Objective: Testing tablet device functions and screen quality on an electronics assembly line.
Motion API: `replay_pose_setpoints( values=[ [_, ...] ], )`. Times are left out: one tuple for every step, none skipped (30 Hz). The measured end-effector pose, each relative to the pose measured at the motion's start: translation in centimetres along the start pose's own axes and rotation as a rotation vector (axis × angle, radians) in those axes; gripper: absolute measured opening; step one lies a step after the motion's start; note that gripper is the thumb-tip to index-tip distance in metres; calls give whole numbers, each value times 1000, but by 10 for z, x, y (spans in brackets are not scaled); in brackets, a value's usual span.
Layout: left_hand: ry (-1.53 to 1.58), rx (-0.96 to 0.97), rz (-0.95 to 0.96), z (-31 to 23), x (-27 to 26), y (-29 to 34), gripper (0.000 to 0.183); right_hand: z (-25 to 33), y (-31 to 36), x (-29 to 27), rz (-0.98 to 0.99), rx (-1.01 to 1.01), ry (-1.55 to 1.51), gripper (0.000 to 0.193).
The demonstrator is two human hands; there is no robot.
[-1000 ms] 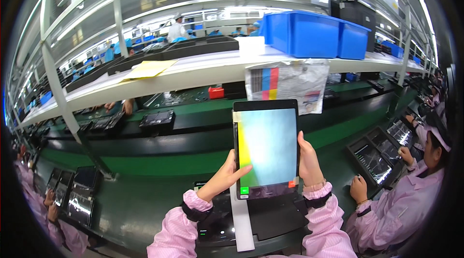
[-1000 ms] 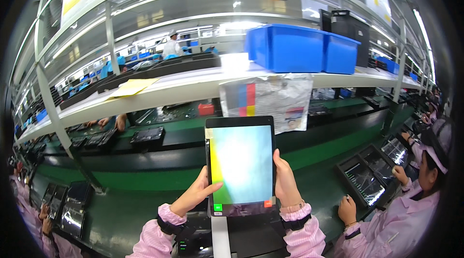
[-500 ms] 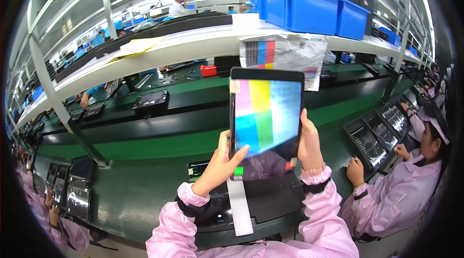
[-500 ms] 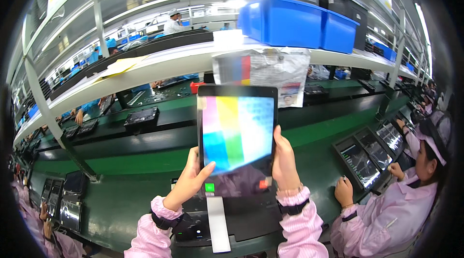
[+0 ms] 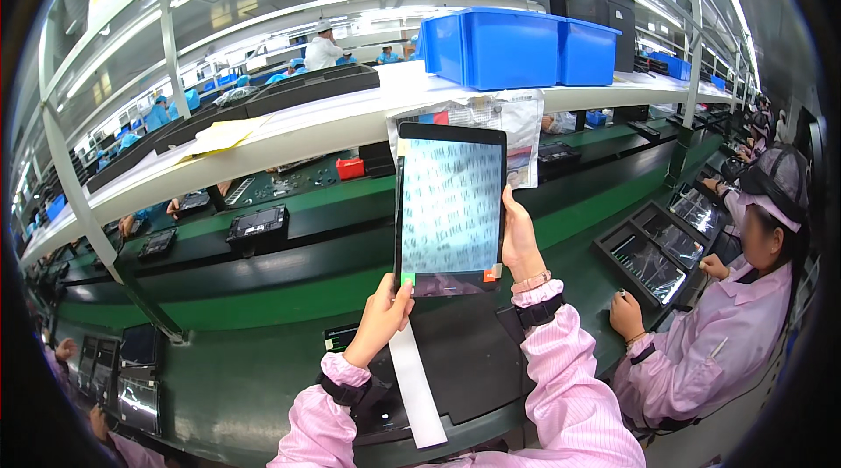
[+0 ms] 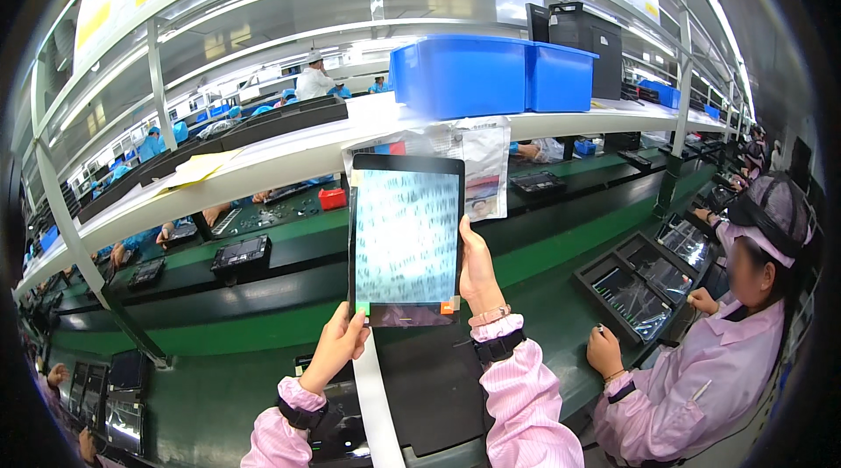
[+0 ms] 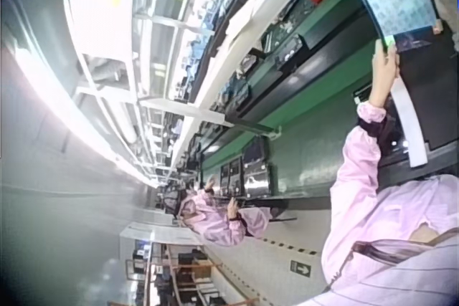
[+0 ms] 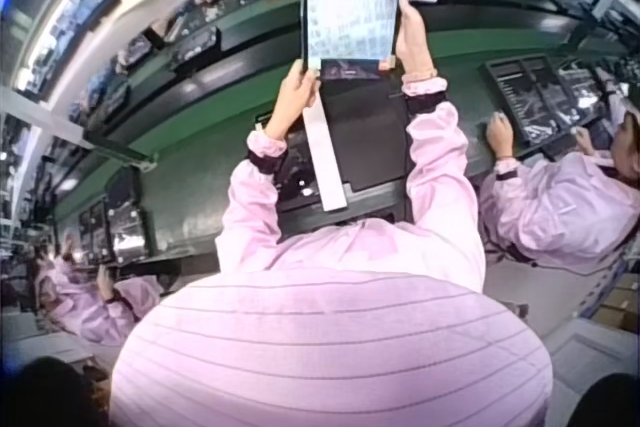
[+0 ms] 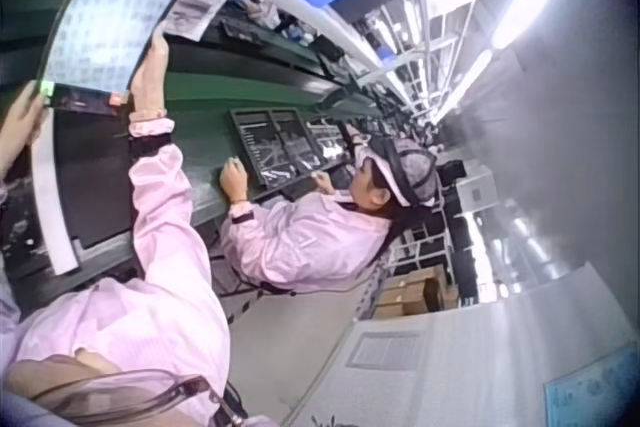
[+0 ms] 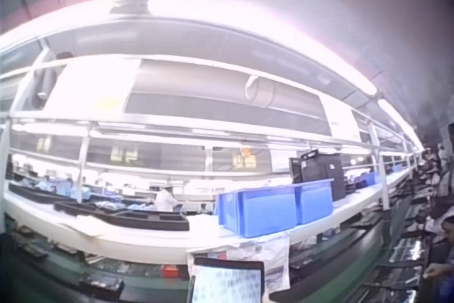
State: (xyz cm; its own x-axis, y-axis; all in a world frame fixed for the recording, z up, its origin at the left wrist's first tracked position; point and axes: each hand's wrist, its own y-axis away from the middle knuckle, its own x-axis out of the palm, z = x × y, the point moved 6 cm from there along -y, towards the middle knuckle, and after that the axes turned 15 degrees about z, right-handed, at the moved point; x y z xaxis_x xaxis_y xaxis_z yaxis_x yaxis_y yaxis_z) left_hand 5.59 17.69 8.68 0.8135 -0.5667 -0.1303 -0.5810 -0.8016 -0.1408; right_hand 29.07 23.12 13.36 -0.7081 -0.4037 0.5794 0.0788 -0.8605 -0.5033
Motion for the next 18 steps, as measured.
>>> replay_pose_setpoints(
  values=[
    [-3,3,-3,1,-1,2,24,1,0,4,-15,-6,0,39],
    [-15,8,-21,-1,-2,4,24,0,0,6,-10,-6,-2,39],
    [-17,-10,-8,8,6,-11,24,3,3,-16,-33,-6,9,40],
    [-18,-9,-12,7,5,-9,24,3,3,-12,-20,-1,16,41],
    [-5,-7,-19,8,4,-7,24,2,3,-9,-18,1,14,41],
    [9,-6,-26,8,3,-6,24,3,3,-7,-22,-4,8,40],
    [9,-7,-26,7,3,-5,24,5,3,-5,-27,-12,5,39],
    [-1,-5,-32,5,3,-5,24,5,3,-5,-29,-11,4,39],
    [-11,-4,-37,4,3,-4,24,5,4,-4,-7,-7,-5,39],
    [-12,-5,-37,3,4,-5,24,6,2,-3,17,-5,-14,39],
    [-7,3,-32,2,5,-5,24,6,2,-3,15,-4,-16,39],
    [-1,11,-28,1,6,-5,24,7,2,-4,3,-11,-3,39],
    [-2,9,-26,0,6,-6,24,9,2,-5,-10,-18,10,39],
    [0,11,-21,0,7,-6,24,9,2,-7,-12,-19,8,39],
    [1,13,-17,-1,7,-7,25,10,1,-8,2,-12,22,40],
    [2,7,-17,-2,7,-6,25,9,1,-9,15,-2,33,41],
    [-58,-4,-21,-6,8,-4,25,8,1,-9,12,0,31,41],
    [-117,-14,-26,-9,7,-4,26,8,1,-7,18,1,19,41]
  ],
)
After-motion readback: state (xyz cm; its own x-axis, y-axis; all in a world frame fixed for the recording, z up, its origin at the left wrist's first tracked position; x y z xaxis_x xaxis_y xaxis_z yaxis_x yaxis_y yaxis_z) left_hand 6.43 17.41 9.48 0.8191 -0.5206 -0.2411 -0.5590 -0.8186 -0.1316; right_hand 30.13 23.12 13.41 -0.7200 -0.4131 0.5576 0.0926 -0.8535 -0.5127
